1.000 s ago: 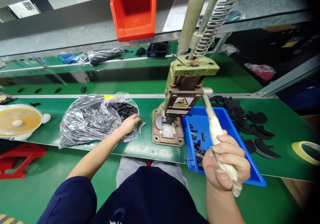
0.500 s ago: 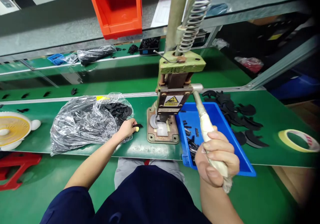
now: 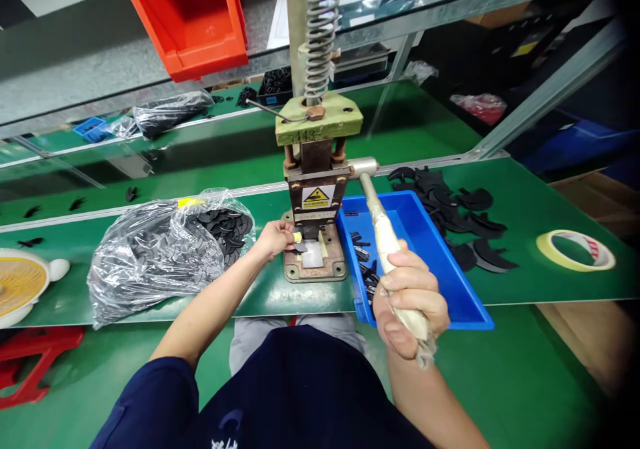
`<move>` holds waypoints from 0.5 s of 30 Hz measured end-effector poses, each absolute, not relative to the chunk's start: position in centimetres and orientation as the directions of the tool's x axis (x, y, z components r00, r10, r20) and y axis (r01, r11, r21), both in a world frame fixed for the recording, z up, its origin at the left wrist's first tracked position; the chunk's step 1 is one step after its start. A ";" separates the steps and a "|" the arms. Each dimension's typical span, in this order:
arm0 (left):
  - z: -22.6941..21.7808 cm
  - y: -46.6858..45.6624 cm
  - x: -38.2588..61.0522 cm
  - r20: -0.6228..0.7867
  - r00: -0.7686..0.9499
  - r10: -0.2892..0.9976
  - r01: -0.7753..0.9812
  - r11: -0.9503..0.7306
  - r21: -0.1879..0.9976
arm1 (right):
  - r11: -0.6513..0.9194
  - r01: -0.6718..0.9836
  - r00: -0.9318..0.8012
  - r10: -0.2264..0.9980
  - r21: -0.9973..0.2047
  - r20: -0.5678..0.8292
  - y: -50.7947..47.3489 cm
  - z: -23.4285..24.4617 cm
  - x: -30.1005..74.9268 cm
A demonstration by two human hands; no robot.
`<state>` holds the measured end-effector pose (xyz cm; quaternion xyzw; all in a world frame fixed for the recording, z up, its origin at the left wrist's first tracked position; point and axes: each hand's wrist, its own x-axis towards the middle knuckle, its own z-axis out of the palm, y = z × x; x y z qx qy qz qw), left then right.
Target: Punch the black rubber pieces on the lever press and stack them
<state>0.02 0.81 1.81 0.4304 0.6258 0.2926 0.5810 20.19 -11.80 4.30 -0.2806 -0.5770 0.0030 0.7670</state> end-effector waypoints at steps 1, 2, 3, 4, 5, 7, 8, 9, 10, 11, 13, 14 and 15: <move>1.6 0.9 0.2 -0.478 0.041 0.878 0.204 0.461 0.864 | 0.843 0.313 0.330 0.335 -0.437 0.883 -11.8 4.2 20.2; 1.5 0.9 0.3 -0.477 0.035 0.878 0.208 0.460 0.863 | 0.846 0.306 0.328 0.337 -0.437 0.883 -11.8 4.2 20.3; 1.4 1.0 0.4 -0.475 0.028 0.879 0.212 0.459 0.863 | 0.849 0.298 0.321 0.341 -0.436 0.884 -11.9 4.1 20.3; 1.3 1.0 0.4 -0.474 0.021 0.880 0.216 0.459 0.862 | 0.850 0.293 0.321 0.343 -0.437 0.883 -11.9 4.1 20.3; 1.3 1.0 0.4 -0.476 0.015 0.879 0.222 0.461 0.859 | 0.850 0.288 0.323 0.348 -0.442 0.880 -11.9 4.1 20.3; 1.3 1.0 0.4 -0.488 0.014 0.873 0.244 0.470 0.848 | 0.844 0.283 0.332 0.360 -0.455 0.872 -12.0 4.2 20.3; 1.4 1.1 0.5 -0.495 0.021 0.869 0.265 0.472 0.841 | 0.842 0.282 0.341 0.360 -0.460 0.868 -12.0 4.2 20.2; 1.4 1.1 0.5 -0.499 0.027 0.866 0.291 0.471 0.833 | 0.839 0.282 0.352 0.361 -0.466 0.864 -12.0 4.3 20.1; 1.5 1.2 0.5 -0.502 0.030 0.864 0.319 0.467 0.824 | 0.838 0.282 0.363 0.358 -0.467 0.860 -12.0 4.4 20.0; 1.5 1.4 0.6 -0.505 0.029 0.863 0.343 0.466 0.816 | 0.838 0.279 0.373 0.355 -0.468 0.857 -12.0 4.5 19.8; 1.6 1.6 0.7 -0.512 0.018 0.859 0.396 0.464 0.792 | 0.844 0.269 0.394 0.343 -0.463 0.853 -11.8 4.6 19.5; 1.7 1.7 0.7 -0.518 0.011 0.856 0.422 0.465 0.778 | 0.851 0.260 0.406 0.333 -0.457 0.851 -11.8 4.6 19.4; 1.7 1.8 0.7 -0.523 0.008 0.852 0.444 0.466 0.765 | 0.858 0.248 0.418 0.325 -0.450 0.849 -11.7 4.7 19.3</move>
